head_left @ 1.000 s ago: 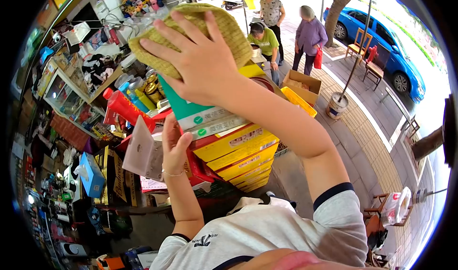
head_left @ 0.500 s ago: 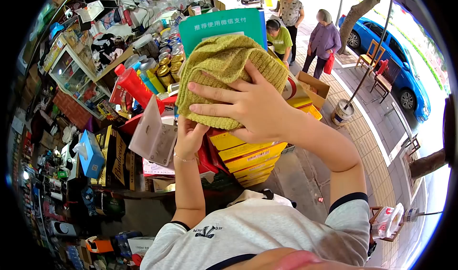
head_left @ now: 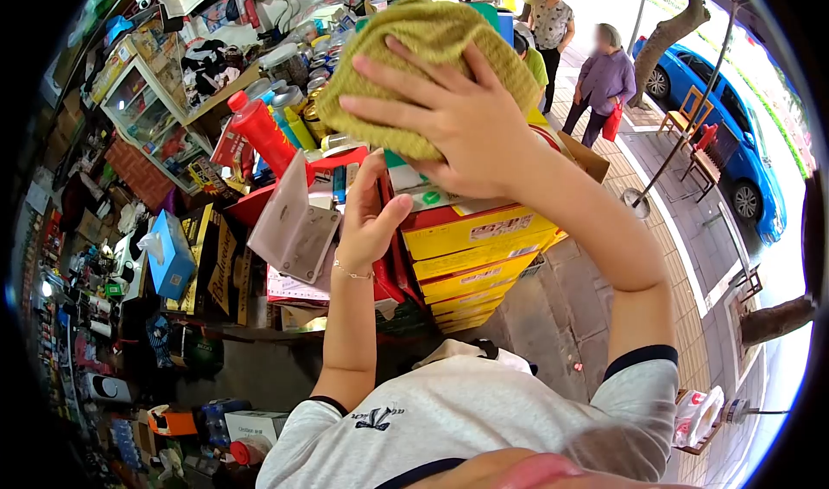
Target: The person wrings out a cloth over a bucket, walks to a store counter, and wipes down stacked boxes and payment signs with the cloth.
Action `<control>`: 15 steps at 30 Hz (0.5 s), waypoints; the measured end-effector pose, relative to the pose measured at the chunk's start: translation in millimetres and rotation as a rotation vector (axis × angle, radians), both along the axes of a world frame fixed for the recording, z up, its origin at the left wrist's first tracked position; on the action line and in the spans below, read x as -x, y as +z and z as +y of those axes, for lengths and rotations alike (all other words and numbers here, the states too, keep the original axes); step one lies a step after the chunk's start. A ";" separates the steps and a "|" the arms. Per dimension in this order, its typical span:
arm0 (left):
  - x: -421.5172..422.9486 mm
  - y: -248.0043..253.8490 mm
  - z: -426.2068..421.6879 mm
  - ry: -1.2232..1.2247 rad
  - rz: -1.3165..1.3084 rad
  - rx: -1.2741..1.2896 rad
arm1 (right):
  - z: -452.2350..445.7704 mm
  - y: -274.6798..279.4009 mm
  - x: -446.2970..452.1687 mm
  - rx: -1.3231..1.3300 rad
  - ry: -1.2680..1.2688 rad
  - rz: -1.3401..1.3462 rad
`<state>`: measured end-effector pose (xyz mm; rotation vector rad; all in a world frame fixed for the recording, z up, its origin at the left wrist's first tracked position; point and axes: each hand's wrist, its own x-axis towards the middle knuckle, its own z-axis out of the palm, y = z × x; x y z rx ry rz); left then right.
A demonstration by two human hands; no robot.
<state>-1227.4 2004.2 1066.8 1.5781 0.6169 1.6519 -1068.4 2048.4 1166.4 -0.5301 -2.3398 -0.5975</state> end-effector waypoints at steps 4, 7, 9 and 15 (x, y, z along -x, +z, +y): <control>2.8 4.1 1.3 -0.016 0.044 0.047 | 12.5 12.7 12.6 -0.011 -0.047 0.107; 0.1 5.4 2.1 -0.029 0.054 0.006 | 10.9 24.4 10.0 -0.072 -0.133 0.125; 0.4 6.6 1.2 -0.036 0.050 0.044 | 12.4 28.0 1.6 -0.146 -0.142 0.151; 1.8 1.2 4.8 -0.009 0.096 -0.012 | 14.0 16.4 -29.1 0.128 -0.116 0.243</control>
